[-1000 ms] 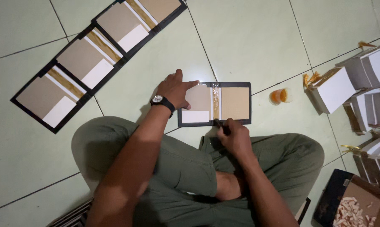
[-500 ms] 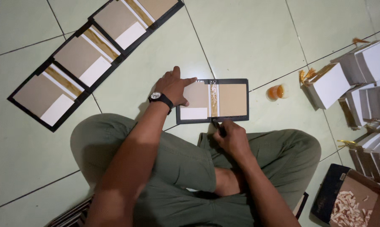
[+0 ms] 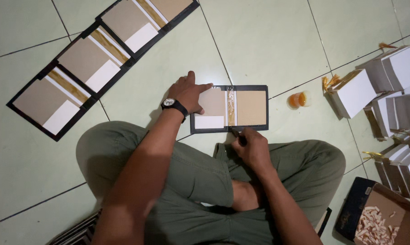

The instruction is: The person sits on the floor and assembles photo albums by applying glue to the spine of the covers using a brush. They handle multiple album covers, dipping the brush into a small container of glue and spreading it along the binding edge before setting the covers aside.

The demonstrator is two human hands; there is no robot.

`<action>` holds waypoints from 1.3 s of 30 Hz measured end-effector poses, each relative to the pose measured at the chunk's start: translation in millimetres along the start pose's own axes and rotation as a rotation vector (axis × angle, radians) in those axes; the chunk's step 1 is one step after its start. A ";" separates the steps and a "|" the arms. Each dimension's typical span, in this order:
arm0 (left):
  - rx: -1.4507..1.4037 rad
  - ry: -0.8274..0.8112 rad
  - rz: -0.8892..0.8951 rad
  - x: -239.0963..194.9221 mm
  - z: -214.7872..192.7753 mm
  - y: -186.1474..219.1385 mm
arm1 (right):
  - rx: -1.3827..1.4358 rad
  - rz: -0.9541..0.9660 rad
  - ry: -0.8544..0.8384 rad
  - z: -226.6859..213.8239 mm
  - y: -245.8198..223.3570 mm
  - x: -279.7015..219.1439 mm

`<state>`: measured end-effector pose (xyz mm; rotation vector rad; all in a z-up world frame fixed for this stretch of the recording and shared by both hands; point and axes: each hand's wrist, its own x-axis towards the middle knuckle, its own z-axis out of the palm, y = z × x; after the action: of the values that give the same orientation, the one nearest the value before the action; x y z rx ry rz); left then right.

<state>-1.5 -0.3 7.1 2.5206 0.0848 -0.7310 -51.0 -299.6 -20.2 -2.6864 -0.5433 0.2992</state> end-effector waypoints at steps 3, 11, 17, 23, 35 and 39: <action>-0.009 -0.005 0.003 0.8 -0.2 -0.6 | 0.008 -0.026 0.019 3.5 7.0 -0.5; -0.007 -0.011 0.017 -4.5 -5.0 1.0 | 0.626 0.220 0.162 -70.7 -13.0 0.4; -0.005 0.001 0.040 0.8 1.6 -5.2 | 1.136 0.228 0.364 -127.2 37.3 13.8; -0.002 -0.022 0.036 5.5 2.8 -5.5 | 0.693 0.192 0.647 -156.0 129.9 66.6; 0.303 0.142 0.314 -4.6 40.6 80.4 | 0.862 0.470 0.754 -115.1 169.2 77.1; 0.428 0.230 0.381 -6.8 58.4 88.7 | 0.897 0.484 0.711 -119.4 160.9 77.7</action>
<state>-18.3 -105.3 8.8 2.8901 -0.5097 -0.3265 105.2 -443.5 12.3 -1.8027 0.3894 -0.2490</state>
